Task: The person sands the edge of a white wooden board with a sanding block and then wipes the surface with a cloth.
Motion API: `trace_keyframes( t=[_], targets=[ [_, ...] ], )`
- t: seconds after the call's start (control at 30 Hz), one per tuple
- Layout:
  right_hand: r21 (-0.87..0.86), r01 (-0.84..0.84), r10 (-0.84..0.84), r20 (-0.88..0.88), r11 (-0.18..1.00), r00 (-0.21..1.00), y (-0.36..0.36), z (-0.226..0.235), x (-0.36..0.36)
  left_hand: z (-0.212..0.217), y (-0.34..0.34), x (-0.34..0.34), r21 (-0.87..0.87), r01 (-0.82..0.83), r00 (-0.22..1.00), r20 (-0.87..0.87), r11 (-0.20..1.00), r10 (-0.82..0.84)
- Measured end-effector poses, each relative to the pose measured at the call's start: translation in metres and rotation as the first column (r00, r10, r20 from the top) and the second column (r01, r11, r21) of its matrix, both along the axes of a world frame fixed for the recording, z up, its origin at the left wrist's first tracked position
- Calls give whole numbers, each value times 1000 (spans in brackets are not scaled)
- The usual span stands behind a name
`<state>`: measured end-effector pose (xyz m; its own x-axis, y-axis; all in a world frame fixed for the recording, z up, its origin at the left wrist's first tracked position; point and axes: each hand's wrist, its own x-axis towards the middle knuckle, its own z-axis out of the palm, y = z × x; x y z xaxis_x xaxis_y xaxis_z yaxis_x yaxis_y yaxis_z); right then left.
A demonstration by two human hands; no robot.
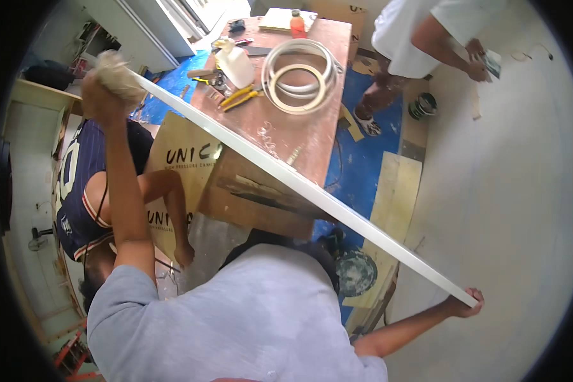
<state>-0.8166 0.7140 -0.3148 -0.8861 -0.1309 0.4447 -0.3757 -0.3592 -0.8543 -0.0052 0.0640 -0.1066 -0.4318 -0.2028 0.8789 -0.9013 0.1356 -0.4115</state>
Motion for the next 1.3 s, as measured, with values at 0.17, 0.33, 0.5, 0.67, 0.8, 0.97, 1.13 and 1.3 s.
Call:
trace_keyframes(
  t=[0.17,0.33,0.5,0.67,0.8,0.97,1.13,1.3],
  targets=[
    [-38,75,-69,144,996,987,-16,16,28,-14,38,-240,592,586,810,-408,554,-422],
    [-58,128,-114,202,990,973,-36,23,40,-73,-3,-240,989,91,962,-56,120,-268],
    [18,121,-122,138,993,983,-30,35,61,-31,77,-195,604,346,782,-608,718,134],
    [-72,-104,112,107,992,988,-17,36,56,-90,147,-120,177,834,-264,-704,523,659],
    [-56,-223,228,120,973,966,-2,35,54,-61,161,-156,-28,928,-292,-673,371,680],
    [-91,-252,257,56,964,965,21,33,72,-82,168,-127,242,895,-102,-705,374,701],
    [-218,-395,430,146,893,891,70,21,81,-78,197,-114,239,866,-128,-743,440,657],
    [-248,-249,307,233,936,923,84,38,97,-82,207,-118,123,875,-204,-782,468,588]
  ],
)
